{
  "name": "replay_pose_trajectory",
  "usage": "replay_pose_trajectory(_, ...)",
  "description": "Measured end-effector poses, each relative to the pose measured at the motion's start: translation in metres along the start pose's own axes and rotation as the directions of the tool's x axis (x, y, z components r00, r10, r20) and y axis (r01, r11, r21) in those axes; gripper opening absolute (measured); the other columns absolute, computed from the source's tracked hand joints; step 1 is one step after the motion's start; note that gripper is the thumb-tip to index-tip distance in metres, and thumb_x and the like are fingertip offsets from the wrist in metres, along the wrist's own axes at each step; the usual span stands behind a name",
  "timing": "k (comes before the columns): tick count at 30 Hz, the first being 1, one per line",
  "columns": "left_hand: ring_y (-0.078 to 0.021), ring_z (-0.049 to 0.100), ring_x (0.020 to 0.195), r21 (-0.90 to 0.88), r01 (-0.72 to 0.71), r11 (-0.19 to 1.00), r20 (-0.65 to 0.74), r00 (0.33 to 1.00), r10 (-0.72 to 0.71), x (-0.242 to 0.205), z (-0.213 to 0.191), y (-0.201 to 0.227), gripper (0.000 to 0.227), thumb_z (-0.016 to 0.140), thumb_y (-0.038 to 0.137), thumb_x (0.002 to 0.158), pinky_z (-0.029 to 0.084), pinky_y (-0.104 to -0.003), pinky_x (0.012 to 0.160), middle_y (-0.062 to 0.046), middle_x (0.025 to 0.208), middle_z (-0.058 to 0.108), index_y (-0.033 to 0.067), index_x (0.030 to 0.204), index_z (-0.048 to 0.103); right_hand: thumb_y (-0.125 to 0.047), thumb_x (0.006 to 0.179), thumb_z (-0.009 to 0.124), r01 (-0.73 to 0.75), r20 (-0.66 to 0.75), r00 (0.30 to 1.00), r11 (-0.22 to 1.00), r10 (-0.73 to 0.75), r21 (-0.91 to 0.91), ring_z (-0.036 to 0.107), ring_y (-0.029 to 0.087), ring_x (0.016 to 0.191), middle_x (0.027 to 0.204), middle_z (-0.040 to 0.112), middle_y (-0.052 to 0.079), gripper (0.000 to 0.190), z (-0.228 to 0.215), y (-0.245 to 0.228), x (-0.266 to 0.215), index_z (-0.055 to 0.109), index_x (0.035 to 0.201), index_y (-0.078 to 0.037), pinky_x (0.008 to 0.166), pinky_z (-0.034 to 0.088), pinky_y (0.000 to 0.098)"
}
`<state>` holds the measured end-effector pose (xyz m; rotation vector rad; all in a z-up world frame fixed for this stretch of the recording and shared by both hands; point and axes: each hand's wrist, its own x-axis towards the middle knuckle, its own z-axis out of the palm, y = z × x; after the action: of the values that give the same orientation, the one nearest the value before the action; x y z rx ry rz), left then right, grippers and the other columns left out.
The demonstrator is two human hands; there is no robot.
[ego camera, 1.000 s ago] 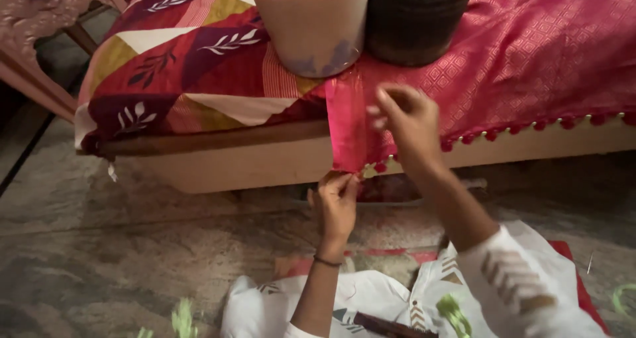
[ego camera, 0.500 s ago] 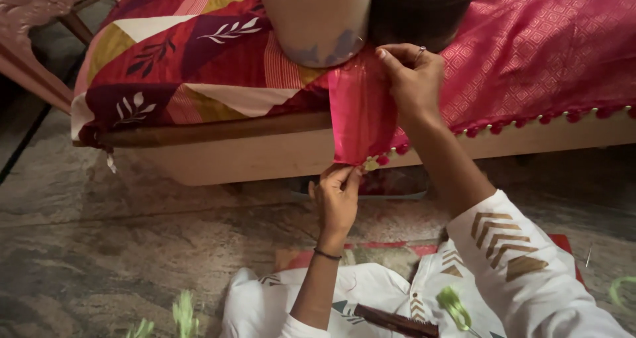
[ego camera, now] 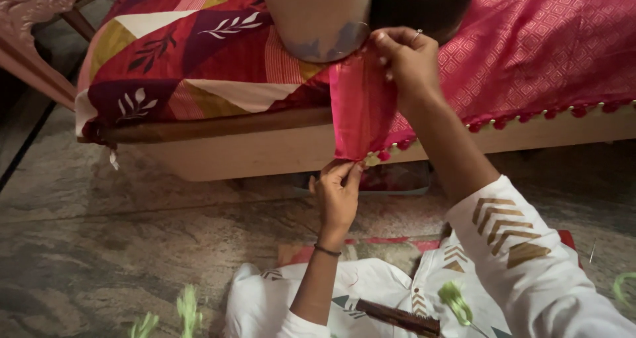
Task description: Sew decorative beads and tassels onto the edge of a pink fabric garment or saree.
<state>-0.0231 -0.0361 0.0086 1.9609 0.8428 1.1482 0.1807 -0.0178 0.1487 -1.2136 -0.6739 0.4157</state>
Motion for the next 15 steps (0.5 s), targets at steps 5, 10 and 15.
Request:
replay_pose_trajectory(5,-0.0219,0.069,0.086,0.015,0.012,1.0,0.003,1.0,-0.012,0.0,-0.001,0.001,0.022,0.068,0.03,0.094,0.034,-0.052,0.105,-0.003,0.087,0.076,0.0131,0.09,0.08,-0.009,0.103,0.067,0.134,0.038,0.989,0.977,-0.142,0.163,0.065,0.009,0.077,0.093,0.074,0.004,0.006,-0.015,0.005,-0.014,0.07,0.103,-0.004,0.066,0.055,0.0251)
replay_pose_trajectory(10,-0.0194,0.073,0.087,-0.236,0.036,0.971,0.034,0.999,-0.029,0.001,0.0,-0.003,0.019,0.067,0.027,0.096,0.054,-0.036,0.086,-0.004,0.094,0.075,0.0101,0.099,0.076,-0.007,0.11,0.057,0.282,0.028,0.957,0.946,-0.29,0.159,0.076,0.018,0.091,0.1,0.068,0.009,0.005,-0.043,-0.023,-0.074,0.06,0.108,-0.003,0.087,0.066,0.0393)
replay_pose_trajectory(15,-0.0218,0.074,0.08,-0.11,-0.058,0.992,-0.01,0.998,0.058,0.002,-0.004,0.007,0.015,0.07,0.015,0.094,0.05,-0.035,0.08,-0.01,0.085,0.078,0.0037,0.093,0.079,-0.007,0.109,0.06,0.035,0.154,0.981,0.887,-0.118,0.461,0.059,0.015,0.072,0.084,0.059,0.008,0.008,-0.059,-0.114,-0.206,0.057,0.105,-0.001,0.074,0.056,0.0337)
